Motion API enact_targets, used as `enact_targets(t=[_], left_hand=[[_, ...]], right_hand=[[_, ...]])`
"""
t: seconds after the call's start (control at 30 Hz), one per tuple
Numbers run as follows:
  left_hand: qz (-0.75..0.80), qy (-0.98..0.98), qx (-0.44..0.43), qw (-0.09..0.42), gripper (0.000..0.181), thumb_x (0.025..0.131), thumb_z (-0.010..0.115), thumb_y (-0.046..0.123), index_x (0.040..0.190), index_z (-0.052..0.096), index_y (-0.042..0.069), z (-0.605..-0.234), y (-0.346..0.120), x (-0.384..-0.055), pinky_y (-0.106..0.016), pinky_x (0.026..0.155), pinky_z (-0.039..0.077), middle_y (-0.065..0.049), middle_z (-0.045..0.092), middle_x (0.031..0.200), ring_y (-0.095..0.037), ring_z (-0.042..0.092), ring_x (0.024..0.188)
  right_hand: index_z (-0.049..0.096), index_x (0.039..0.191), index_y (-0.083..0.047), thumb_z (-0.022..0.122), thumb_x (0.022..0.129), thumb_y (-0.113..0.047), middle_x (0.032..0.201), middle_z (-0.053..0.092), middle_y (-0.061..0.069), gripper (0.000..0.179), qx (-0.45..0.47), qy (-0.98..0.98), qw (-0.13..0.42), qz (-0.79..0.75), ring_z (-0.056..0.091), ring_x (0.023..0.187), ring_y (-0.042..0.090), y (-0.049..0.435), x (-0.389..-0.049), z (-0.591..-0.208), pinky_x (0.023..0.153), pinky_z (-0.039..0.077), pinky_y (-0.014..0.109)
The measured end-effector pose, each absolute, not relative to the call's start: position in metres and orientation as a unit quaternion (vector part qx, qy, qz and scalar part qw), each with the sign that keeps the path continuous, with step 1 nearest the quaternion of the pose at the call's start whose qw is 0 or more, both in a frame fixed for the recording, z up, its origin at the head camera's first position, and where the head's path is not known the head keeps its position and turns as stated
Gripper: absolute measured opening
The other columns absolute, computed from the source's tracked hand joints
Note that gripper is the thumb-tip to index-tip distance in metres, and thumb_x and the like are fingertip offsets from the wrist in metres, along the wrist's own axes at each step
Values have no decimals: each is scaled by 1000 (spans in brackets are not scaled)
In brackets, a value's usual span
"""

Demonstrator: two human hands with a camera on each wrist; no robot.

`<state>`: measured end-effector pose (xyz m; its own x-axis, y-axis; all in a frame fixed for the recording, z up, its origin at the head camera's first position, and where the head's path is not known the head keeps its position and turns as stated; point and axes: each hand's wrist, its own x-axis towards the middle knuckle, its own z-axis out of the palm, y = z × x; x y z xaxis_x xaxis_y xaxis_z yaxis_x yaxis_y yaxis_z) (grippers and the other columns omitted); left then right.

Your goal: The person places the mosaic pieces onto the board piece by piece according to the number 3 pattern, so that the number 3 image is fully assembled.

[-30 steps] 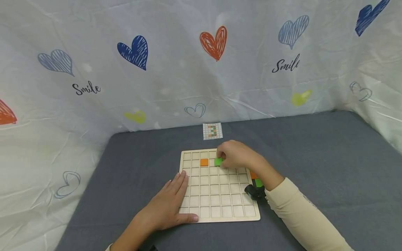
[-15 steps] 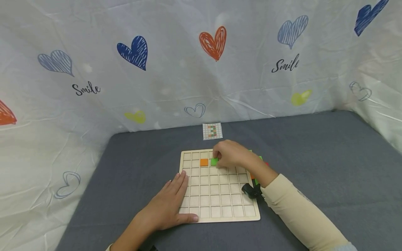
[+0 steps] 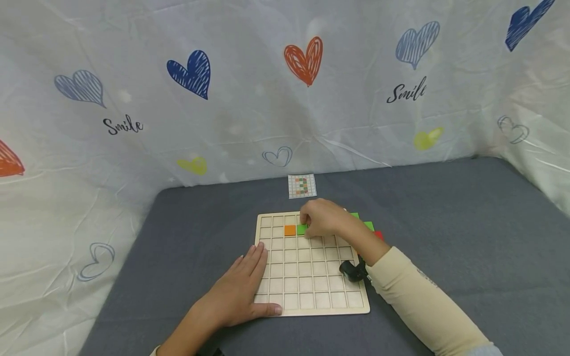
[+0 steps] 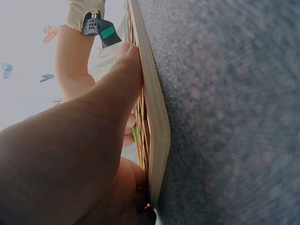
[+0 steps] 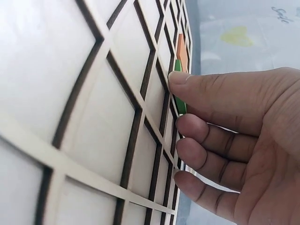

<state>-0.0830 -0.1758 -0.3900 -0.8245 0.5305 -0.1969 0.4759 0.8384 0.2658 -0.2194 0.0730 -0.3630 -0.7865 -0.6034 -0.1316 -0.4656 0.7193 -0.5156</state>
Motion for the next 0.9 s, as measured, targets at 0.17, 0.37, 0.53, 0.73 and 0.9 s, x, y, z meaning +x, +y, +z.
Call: enact_targets(t=[0.17, 0.37, 0.53, 0.73, 0.9], left_hand=[[103, 949, 266, 134, 117, 84, 51, 81, 158, 18, -3, -390, -176, -83, -55, 116, 21, -19, 9, 165, -31, 7, 152], [102, 949, 265, 137, 117, 83, 50, 82, 158, 18, -3, -389, -176, -83, -56, 116, 21, -19, 9, 165, -32, 7, 152], [100, 950, 262, 136, 118, 83, 51, 82, 158, 18, -3, -389, -176, -83, -55, 116, 21, -18, 9, 166, -31, 7, 152], [105, 950, 264, 132, 118, 83, 50, 82, 158, 18, -3, -388, -175, -82, -55, 116, 20, -18, 9, 166, -31, 7, 152], [109, 948, 269, 129, 117, 84, 51, 81, 158, 19, -4, -388, -174, -83, -56, 116, 21, -20, 9, 165, -32, 7, 152]], right_hand=[[74, 97, -7, 84, 78, -6, 75, 59, -3, 21, -281, 921, 140, -232, 53, 73, 14, 71, -215, -365, 73, 48, 33], [60, 70, -11, 79, 82, -8, 60, 38, -5, 22, -302, 918, 123, -227, 35, 60, 12, 71, -206, -364, 59, 31, 30], [68, 78, -11, 72, 81, 0, 65, 37, -6, 11, -334, 908, 104, -231, 34, 64, 12, 84, -197, -363, 60, 31, 28], [61, 72, -11, 62, 84, 7, 69, 40, -5, 22, -315, 915, 87, -238, 33, 65, 13, 123, -195, -361, 60, 30, 31], [73, 87, -8, 70, 88, 2, 76, 57, -2, 10, -294, 925, 82, -228, 47, 68, 15, 162, -194, -358, 63, 41, 33]])
